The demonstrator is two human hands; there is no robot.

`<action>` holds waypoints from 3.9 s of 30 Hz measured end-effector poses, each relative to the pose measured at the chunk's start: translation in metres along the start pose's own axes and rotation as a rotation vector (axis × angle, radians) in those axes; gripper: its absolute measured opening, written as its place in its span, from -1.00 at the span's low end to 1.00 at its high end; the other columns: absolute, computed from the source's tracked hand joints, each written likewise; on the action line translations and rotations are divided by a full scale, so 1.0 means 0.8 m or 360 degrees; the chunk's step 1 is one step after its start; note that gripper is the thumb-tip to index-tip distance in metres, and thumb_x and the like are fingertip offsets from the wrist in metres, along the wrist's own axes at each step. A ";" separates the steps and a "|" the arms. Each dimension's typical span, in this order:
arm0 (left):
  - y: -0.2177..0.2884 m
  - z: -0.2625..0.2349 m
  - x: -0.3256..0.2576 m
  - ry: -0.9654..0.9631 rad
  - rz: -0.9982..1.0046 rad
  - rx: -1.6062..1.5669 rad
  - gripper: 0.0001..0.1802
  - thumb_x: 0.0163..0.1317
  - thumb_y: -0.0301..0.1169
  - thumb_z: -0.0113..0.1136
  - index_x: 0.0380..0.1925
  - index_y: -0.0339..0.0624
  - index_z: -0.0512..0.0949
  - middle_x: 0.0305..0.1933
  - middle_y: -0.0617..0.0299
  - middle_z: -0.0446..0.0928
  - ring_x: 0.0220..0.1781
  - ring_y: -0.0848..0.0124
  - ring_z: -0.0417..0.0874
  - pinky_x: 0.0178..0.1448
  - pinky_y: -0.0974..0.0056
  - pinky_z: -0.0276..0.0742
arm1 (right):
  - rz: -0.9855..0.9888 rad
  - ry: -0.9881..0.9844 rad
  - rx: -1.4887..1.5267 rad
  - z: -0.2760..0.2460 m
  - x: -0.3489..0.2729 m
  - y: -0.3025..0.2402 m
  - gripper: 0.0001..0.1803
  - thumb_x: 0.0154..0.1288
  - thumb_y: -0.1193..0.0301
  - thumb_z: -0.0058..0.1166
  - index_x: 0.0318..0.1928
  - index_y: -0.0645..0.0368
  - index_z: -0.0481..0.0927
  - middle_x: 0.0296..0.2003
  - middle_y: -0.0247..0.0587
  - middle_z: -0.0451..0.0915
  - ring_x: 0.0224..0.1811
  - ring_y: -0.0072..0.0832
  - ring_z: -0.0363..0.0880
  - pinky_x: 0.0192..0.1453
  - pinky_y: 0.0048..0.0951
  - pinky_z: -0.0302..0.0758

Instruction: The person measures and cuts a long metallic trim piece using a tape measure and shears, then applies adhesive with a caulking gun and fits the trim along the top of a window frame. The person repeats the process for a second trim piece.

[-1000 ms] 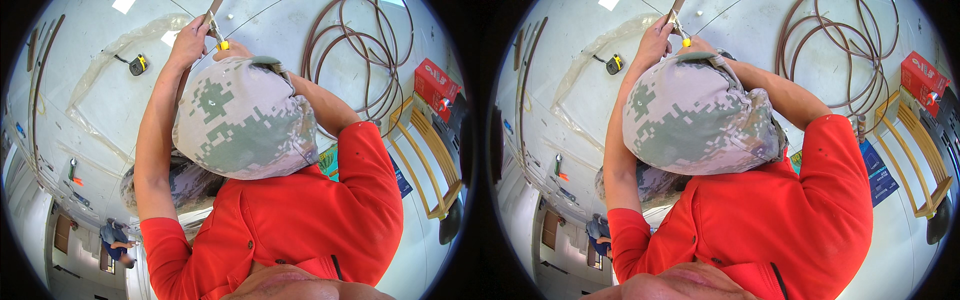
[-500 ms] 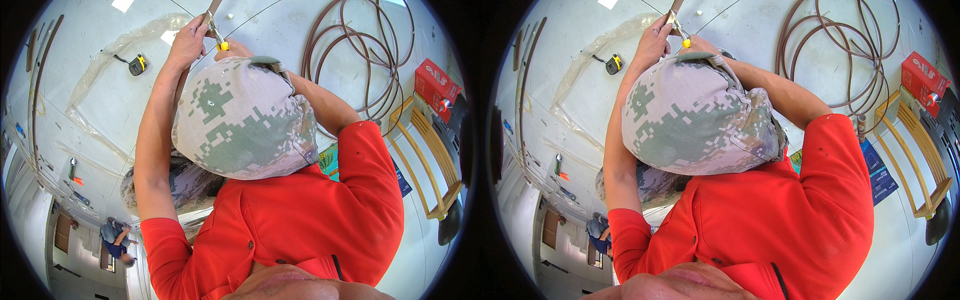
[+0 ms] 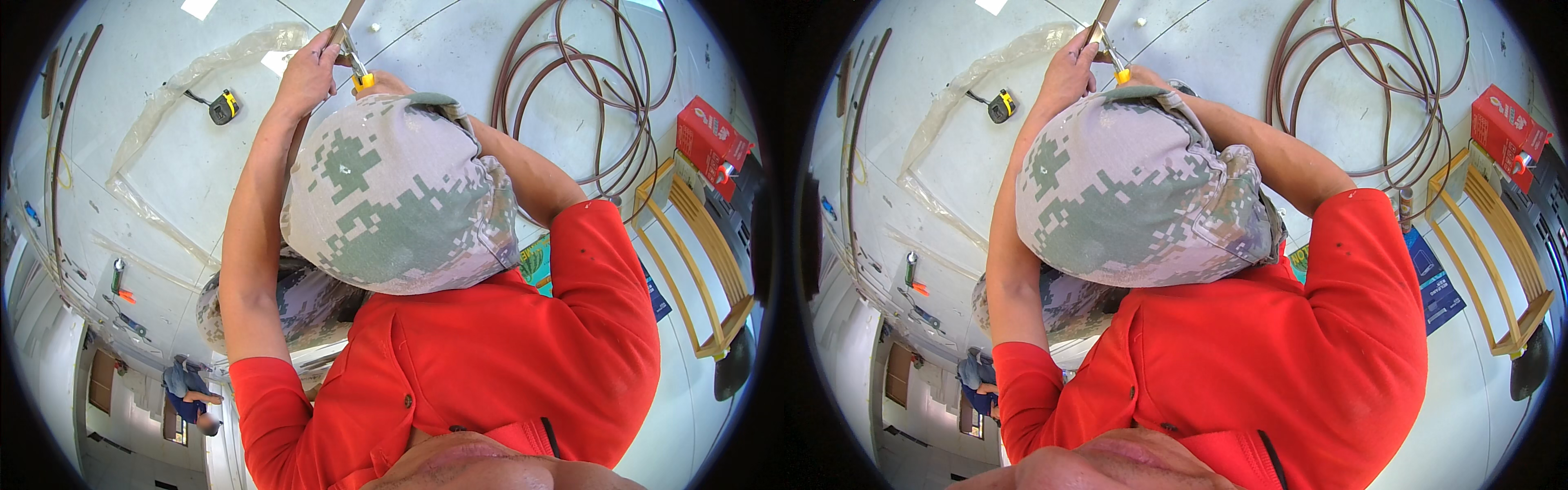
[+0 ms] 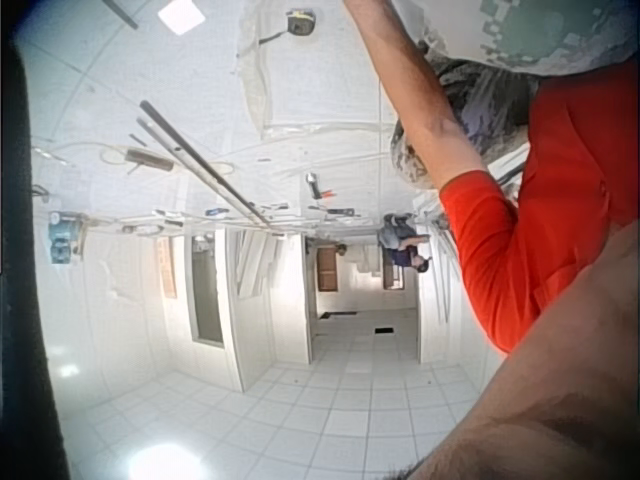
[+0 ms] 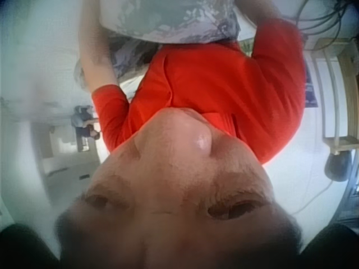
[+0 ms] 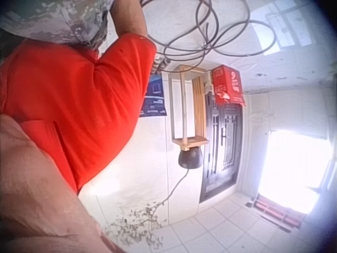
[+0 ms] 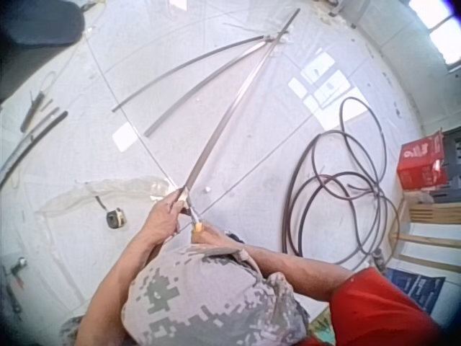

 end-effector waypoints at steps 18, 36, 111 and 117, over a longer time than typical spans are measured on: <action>-0.010 0.000 0.002 0.0013 -0.0042 -0.0041 -0.54 0.62 -0.27 -0.05 0.42 -0.11 0.48 -0.21 0.24 0.77 -0.63 0.50 0.52 -0.42 0.33 0.53 | 0.0005 0.0107 -0.0386 -0.010 0.010 0.016 -0.50 0.16 0.25 0.36 0.07 0.28 0.70 -0.48 -0.25 0.66 -0.45 -0.56 0.57 -0.37 -0.34 0.49; 0.003 -0.004 0.008 -0.0031 -0.0059 -0.0112 -0.60 0.60 -0.24 -0.01 0.26 -0.21 0.58 -0.34 0.21 0.66 -0.63 0.51 0.54 -0.48 0.35 0.48 | 0.0300 0.0599 -0.0361 -0.027 -0.014 -0.032 -0.65 0.13 0.34 0.25 -0.25 0.47 0.68 -0.52 0.08 0.65 -0.48 -0.30 0.61 -0.36 -0.16 0.52; -0.191 -0.294 -0.067 0.1478 -0.0015 0.0041 -0.24 0.12 -0.09 0.42 0.22 -0.42 0.54 0.26 -0.26 0.60 0.26 -0.10 0.63 0.33 0.04 0.52 | -0.0392 0.1162 0.0811 -0.288 0.073 -0.154 -0.69 0.68 0.28 -0.11 -0.12 0.28 0.54 -0.49 -0.24 0.44 -0.47 -0.32 0.47 -0.33 -0.22 0.53; -0.197 -0.254 -0.069 0.1136 -0.0611 -0.1165 -0.62 0.19 -0.06 0.30 -0.12 -0.04 0.57 -0.31 0.24 0.51 -0.43 0.38 0.54 -0.46 0.14 0.50 | -0.0176 0.1284 0.1241 -0.227 -0.021 -0.292 -0.48 0.67 -0.08 -0.13 -0.01 0.20 0.41 -0.55 -0.46 0.22 -0.65 -0.62 0.12 -0.61 -0.52 0.11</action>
Point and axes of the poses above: each hand's wrist, its own x-axis towards the middle knuckle, its own z-axis out of the palm, y = z × x, the point moved 10 cm from there along x, towards the middle knuckle
